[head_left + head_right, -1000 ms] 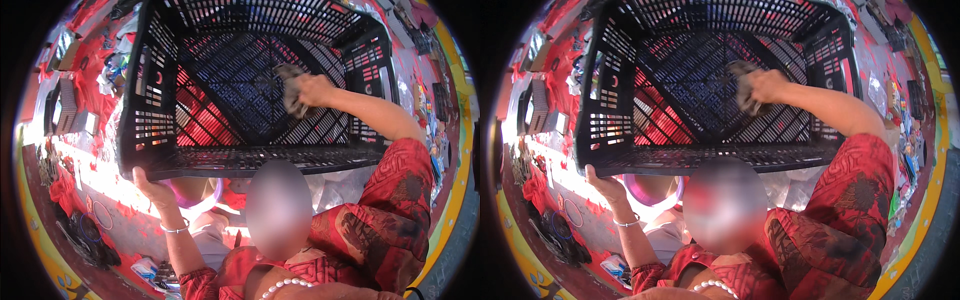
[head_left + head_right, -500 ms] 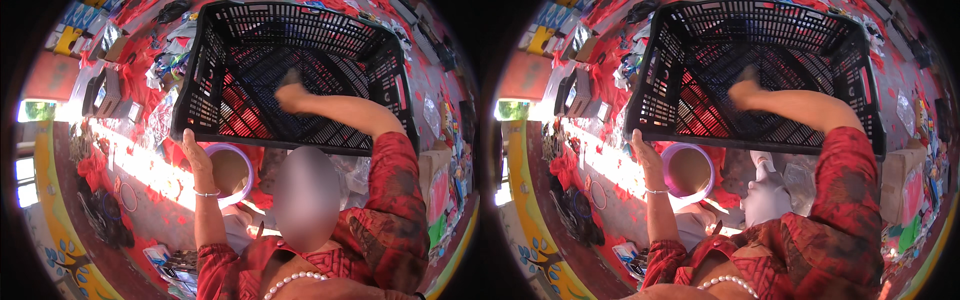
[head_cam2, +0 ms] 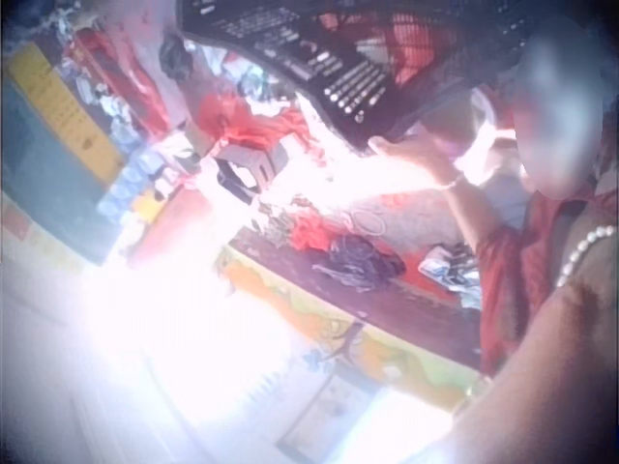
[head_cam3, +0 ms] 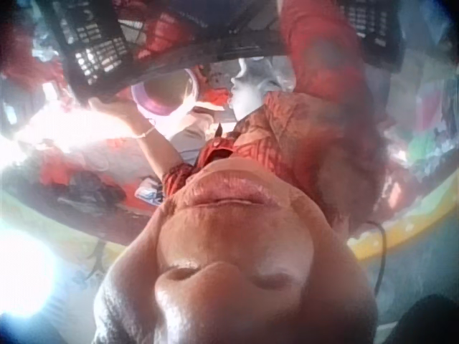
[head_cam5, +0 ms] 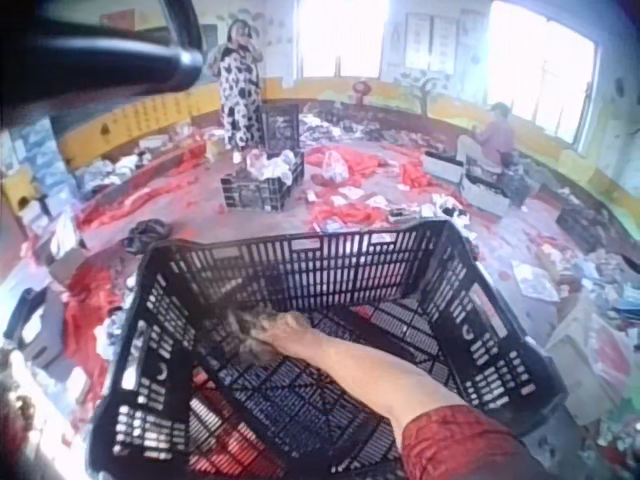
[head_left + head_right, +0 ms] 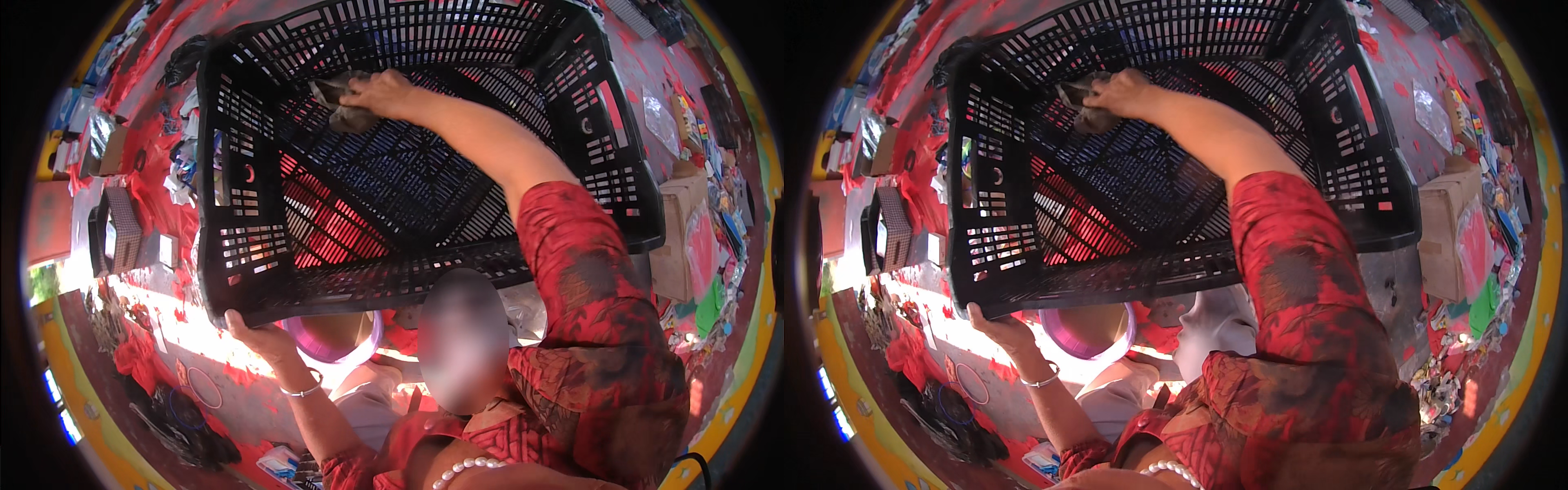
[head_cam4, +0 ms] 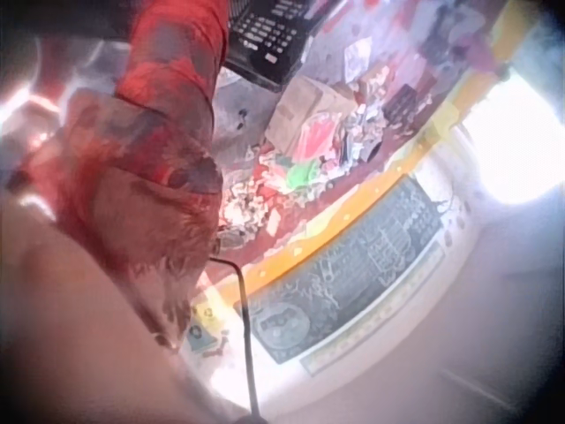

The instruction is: The person wipes the exterior and interior surfaces of a plastic crate using a cloth and a bucket of water while sitting on the floor.

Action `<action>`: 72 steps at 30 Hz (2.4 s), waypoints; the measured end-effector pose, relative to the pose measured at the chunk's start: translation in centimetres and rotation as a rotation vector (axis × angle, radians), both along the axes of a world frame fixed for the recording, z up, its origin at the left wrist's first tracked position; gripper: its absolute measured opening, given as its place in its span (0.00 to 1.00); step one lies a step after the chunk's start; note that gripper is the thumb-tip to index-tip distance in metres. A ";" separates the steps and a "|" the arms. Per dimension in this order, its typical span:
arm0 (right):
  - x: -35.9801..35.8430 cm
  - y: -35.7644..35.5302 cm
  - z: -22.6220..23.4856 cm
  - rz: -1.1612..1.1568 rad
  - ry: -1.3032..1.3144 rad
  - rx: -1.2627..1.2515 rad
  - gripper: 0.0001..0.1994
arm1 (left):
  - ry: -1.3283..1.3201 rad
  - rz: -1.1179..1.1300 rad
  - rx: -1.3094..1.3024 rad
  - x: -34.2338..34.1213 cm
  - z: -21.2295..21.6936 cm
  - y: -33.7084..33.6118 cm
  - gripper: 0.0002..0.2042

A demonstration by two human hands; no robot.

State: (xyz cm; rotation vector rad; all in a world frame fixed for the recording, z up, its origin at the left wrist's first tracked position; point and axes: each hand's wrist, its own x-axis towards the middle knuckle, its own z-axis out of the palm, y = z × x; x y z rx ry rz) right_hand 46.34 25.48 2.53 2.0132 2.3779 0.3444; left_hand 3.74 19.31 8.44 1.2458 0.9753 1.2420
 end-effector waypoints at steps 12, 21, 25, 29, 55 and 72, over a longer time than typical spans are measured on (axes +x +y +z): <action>19.0 -16.1 -1.6 -0.799 -0.324 -0.204 0.15 | 0.084 0.057 0.055 1.0 -0.9 1.2 0.18; 19.9 -15.9 -0.8 -0.964 0.022 -0.136 0.10 | 0.286 0.123 0.073 3.1 1.2 -0.6 0.25; 19.3 -15.5 0.9 -0.931 0.222 -0.171 0.15 | 0.339 0.168 0.079 3.1 2.5 -1.9 0.25; 19.9 -15.6 1.5 -0.514 0.264 -0.196 0.11 | 0.308 0.166 0.140 3.4 2.6 -3.2 0.25; -5.3 -8.0 5.3 -0.071 1.094 -0.331 0.11 | 0.021 -0.026 -0.207 14.7 9.4 12.2 0.35; -7.9 4.3 -0.9 -0.063 1.061 -0.302 0.17 | 0.720 0.088 0.231 22.6 7.9 8.4 0.36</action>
